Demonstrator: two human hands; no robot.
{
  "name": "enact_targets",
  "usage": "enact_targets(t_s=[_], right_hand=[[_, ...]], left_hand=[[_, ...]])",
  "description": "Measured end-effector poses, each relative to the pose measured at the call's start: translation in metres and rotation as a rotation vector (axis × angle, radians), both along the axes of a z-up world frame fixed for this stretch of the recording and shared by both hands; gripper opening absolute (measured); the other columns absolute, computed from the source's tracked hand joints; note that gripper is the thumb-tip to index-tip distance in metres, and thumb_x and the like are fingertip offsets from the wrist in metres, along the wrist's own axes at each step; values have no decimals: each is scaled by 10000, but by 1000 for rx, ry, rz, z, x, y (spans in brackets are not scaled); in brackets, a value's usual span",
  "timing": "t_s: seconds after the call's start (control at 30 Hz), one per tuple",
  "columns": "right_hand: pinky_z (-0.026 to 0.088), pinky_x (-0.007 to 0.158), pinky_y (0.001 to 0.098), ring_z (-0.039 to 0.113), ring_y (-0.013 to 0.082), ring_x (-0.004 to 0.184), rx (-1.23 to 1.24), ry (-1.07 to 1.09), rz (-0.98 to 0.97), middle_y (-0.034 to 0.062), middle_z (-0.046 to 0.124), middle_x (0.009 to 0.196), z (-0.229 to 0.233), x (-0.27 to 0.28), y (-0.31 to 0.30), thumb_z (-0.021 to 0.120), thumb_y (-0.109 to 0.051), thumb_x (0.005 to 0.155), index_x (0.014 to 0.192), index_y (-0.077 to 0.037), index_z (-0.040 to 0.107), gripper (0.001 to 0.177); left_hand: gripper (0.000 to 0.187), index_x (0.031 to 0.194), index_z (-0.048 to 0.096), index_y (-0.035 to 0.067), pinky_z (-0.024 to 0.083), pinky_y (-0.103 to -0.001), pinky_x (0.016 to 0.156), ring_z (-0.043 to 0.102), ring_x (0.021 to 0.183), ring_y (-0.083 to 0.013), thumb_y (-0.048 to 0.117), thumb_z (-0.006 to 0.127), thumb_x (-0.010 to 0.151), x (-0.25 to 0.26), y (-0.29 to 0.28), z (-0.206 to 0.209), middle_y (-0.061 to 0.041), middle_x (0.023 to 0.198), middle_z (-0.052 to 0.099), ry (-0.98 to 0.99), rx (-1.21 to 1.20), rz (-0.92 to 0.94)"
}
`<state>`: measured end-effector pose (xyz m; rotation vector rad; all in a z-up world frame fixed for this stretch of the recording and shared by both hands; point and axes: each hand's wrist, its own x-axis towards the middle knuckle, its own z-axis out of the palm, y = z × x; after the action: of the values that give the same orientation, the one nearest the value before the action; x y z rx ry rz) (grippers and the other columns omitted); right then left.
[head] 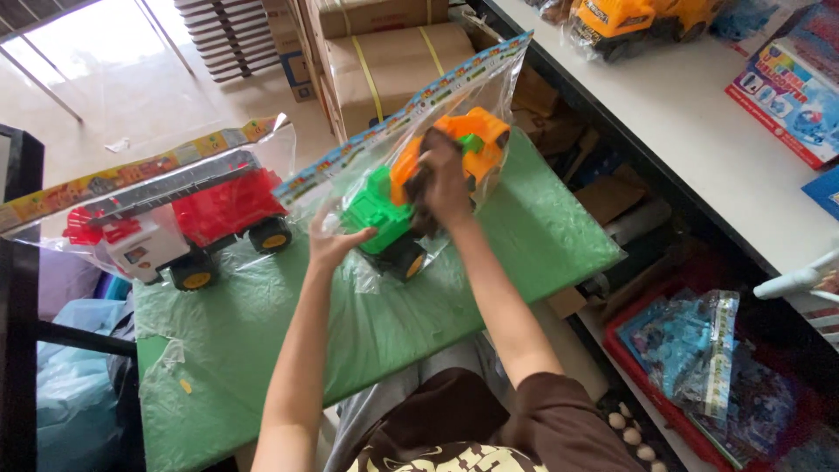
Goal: Cleaning and organizing various toy boxes and loose toys on a table and shelves.
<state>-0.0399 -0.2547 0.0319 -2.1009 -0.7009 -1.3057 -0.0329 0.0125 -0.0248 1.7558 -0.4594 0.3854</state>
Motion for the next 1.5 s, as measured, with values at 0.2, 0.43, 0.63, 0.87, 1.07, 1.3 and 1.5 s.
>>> enact_targets(t_s=[0.2, 0.43, 0.63, 0.87, 1.07, 1.3, 1.5], right_hand=[[423, 1120, 500, 496, 431, 1340, 257, 35, -395, 240, 500, 1451, -30, 21, -32, 626, 33, 965, 1229, -42, 504, 300], [453, 1099, 495, 528, 375, 1336, -49, -2, -30, 145, 518, 1459, -22, -19, 24, 631, 17, 933, 1265, -114, 515, 375], [461, 1082, 469, 531, 316, 1335, -254, -36, -69, 128, 547, 1460, -19, 23, -28, 642, -17, 926, 1332, -128, 544, 432], [418, 1165, 504, 513, 392, 1382, 164, 38, -460, 181, 556, 1425, -22, 69, -116, 537, -105, 1085, 1286, -73, 586, 209], [432, 1114, 510, 531, 403, 1315, 461, 10, -516, 209, 555, 1367, -66, 68, -90, 537, -193, 1110, 1284, -41, 567, 233], [424, 1115, 495, 578, 378, 1168, 432, 50, -299, 135, 598, 1202, -91, 6, 47, 542, -140, 968, 1189, -71, 581, 234], [425, 1033, 473, 559, 354, 1160, -48, 14, 21, 108, 594, 1280, -71, -61, 103, 663, -177, 949, 1243, -155, 554, 314]], left_hand=[[665, 1174, 690, 39, 532, -343, 981, 670, 1050, -178, 278, 977, 623, 25, 23, 8, -55, 1104, 721, 111, -28, -218], [704, 1227, 614, 85, 547, -327, 927, 659, 1049, -153, 246, 944, 626, 14, 5, 17, -25, 1117, 690, 173, -88, -262], [677, 1199, 645, 54, 533, -324, 948, 660, 1044, -173, 242, 975, 639, 27, 7, 11, -63, 1123, 698, 140, -49, -222], [729, 1166, 636, 35, 526, -322, 923, 647, 1030, -169, 268, 999, 579, 44, 14, -7, -44, 1105, 684, 207, -37, -175], [764, 1206, 624, 22, 523, -314, 933, 647, 1047, -179, 281, 992, 588, 54, 9, -6, -58, 1121, 687, 206, -75, -172], [815, 1342, 557, -25, 537, -309, 926, 679, 1051, -196, 267, 917, 672, 81, 12, -6, -120, 1172, 709, 311, -90, -116], [808, 1403, 552, -70, 532, -329, 948, 669, 1090, -227, 245, 892, 741, 85, 18, 0, -163, 1226, 691, 365, -194, -178]])
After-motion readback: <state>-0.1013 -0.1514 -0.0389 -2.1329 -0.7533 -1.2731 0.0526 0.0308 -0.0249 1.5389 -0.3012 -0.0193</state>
